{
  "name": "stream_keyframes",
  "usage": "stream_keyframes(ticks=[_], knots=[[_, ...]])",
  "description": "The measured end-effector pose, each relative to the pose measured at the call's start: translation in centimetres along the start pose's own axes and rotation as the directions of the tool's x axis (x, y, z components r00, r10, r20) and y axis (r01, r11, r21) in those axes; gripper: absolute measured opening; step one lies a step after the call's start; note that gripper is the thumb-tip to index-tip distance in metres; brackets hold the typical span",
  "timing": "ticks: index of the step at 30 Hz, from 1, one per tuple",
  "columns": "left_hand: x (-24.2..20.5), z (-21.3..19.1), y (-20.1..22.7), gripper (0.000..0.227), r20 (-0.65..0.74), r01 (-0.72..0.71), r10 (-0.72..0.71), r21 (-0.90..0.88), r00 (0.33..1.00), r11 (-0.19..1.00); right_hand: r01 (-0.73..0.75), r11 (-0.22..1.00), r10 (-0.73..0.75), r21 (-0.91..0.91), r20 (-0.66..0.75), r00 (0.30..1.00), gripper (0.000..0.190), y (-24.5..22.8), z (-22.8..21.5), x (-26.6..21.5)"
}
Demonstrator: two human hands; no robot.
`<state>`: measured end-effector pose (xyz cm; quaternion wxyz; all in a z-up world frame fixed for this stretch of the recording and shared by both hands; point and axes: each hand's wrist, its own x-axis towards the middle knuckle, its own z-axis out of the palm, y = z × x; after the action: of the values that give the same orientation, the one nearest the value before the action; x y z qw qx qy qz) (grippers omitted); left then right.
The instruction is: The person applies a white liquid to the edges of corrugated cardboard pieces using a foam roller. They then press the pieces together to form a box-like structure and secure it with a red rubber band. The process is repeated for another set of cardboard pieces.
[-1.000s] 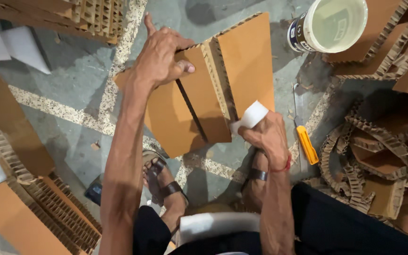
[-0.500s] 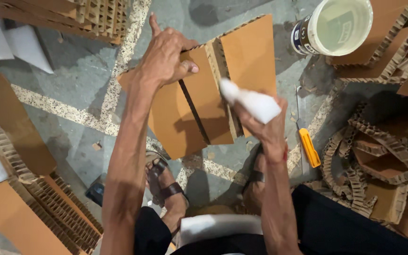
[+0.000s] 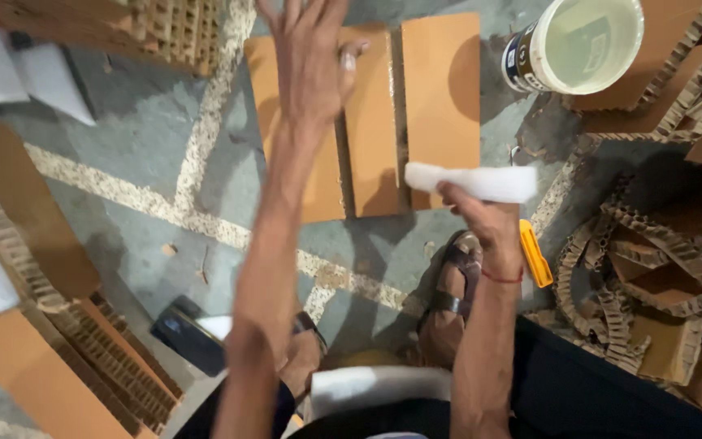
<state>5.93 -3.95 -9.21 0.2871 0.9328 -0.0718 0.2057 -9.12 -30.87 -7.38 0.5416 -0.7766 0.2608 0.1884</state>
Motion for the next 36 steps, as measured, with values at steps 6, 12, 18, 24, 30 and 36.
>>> stream_keyframes(ticks=[6, 12, 18, 24, 30, 36], knots=[[-13.5, 1.8, 9.7, 0.023, -0.2, 0.379, -0.849, -0.827, 0.49, 0.414, -0.013, 0.735, -0.036, 0.678, 0.058, 0.998, 0.024, 6.9, 1.0, 5.4], [-24.1, 5.8, 16.5, 0.025, 0.28, 0.409, -0.96, -0.876, -0.002, -0.256, 0.039, 0.65, -0.162, 0.759, 0.088, 0.983, 0.021, 10.3, 2.7, 6.5], [-27.7, 10.1, 14.7, 0.028, 0.463, 0.341, -0.869, -0.799, -0.174, -0.494, -0.048, 0.599, -0.115, 0.799, 0.145, 0.983, 0.023, 11.0, 2.1, 7.1], [-27.3, 11.0, 12.6, 0.032, 0.643, 0.266, -0.721, -0.67, -0.257, -0.693, -0.113, 0.596, -0.08, 0.795, 0.198, 0.977, 0.027, 11.6, 1.9, 7.7], [-26.7, 12.1, 12.7, 0.048, 0.586, 0.346, -0.804, -0.737, -0.101, -0.581, -0.159, 0.591, -0.077, 0.791, 0.252, 0.965, 0.033, 11.2, 1.7, 7.3], [-26.1, 9.7, 12.1, 0.059, 0.678, 0.108, -0.727, -0.735, 0.108, -0.669, -0.091, 0.398, -0.122, 0.913, 0.151, 0.981, 0.029, 9.1, 0.7, 5.0]])
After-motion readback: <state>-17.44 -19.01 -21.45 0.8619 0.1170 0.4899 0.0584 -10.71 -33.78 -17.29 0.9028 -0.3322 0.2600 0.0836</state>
